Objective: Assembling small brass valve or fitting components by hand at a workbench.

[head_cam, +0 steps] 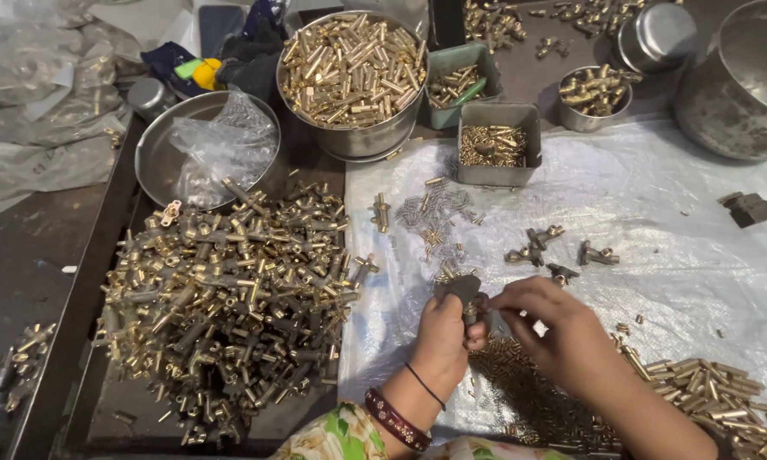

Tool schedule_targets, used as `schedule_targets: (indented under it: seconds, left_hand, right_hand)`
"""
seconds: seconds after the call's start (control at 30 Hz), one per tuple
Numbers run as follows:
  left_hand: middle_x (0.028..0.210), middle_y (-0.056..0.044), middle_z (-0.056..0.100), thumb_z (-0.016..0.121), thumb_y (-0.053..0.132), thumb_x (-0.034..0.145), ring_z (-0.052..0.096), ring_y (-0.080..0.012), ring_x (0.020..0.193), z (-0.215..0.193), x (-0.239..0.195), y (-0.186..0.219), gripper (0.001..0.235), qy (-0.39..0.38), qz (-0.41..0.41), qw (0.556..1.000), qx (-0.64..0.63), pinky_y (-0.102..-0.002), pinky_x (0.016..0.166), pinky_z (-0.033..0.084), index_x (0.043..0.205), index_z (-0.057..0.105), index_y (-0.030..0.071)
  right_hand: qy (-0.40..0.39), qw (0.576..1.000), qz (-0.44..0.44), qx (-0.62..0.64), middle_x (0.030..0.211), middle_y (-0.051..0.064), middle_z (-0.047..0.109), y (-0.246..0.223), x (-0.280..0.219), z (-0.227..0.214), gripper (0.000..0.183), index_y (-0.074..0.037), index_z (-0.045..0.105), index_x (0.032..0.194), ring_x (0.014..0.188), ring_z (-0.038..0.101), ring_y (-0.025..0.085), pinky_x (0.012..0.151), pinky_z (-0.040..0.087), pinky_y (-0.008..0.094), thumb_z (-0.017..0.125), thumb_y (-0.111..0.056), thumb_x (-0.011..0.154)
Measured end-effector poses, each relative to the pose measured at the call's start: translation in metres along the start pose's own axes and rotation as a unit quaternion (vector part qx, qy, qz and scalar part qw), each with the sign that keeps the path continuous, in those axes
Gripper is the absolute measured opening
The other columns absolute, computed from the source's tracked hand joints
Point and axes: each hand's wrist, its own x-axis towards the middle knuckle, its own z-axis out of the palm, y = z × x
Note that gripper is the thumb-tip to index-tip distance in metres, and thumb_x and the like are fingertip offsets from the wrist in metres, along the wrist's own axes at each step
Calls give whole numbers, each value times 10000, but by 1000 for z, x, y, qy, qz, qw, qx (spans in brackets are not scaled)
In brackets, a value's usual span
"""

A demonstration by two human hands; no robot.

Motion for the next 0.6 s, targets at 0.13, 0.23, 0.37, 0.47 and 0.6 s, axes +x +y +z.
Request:
schedule_targets:
  seconds: [0.13, 0.23, 0.37, 0.47, 0.6]
  left_hand:
    - [767, -39, 584, 476, 187, 986, 445, -114, 462, 0, 3, -4, 143, 19, 26, 999, 23, -254, 377, 297, 1053, 574, 106]
    - [755, -36, 562, 503, 175, 1003, 459, -106, 491, 0, 1, -7, 127, 19, 17, 999, 35, -256, 406, 331, 1056, 566, 79]
    - [748, -19, 558, 517, 156, 983, 451, -99, 495, 7, -2, -5, 103, 32, 13, 998, 44, -254, 412, 331, 1051, 561, 93]
    - [731, -12, 535, 538, 163, 981, 445, -96, 494, 9, -4, -5, 75, 35, 11, 998, 43, -250, 410, 322, 1032, 545, 109]
    - [742, -1, 561, 535, 161, 947, 441, -88, 492, 10, -3, -6, 99, 34, 6, 999, 29, -244, 411, 321, 1038, 566, 138]
  right_hand:
    - [21, 996, -77, -50, 1028, 69, 742, -5, -5, 14, 211, -89, 733, 1011, 843, 748, 284, 688, 603, 352, 725, -66, 802]
    - [24, 994, -51, -91, 983, 29, 757, -5, -7, 18, 173, -110, 730, 974, 761, 750, 274, 640, 596, 351, 760, -118, 804]
    - [32, 991, -50, -120, 962, 32, 742, -3, -6, 21, 186, -104, 710, 960, 761, 738, 276, 635, 591, 359, 776, -127, 787]
    - [25, 992, -37, -114, 961, 32, 742, -1, -6, 23, 190, -103, 703, 952, 753, 740, 272, 624, 592, 355, 779, -126, 780]
    - [33, 993, -50, -101, 991, 54, 725, 5, -6, 23, 211, -91, 688, 974, 786, 735, 292, 629, 590, 361, 771, -114, 782]
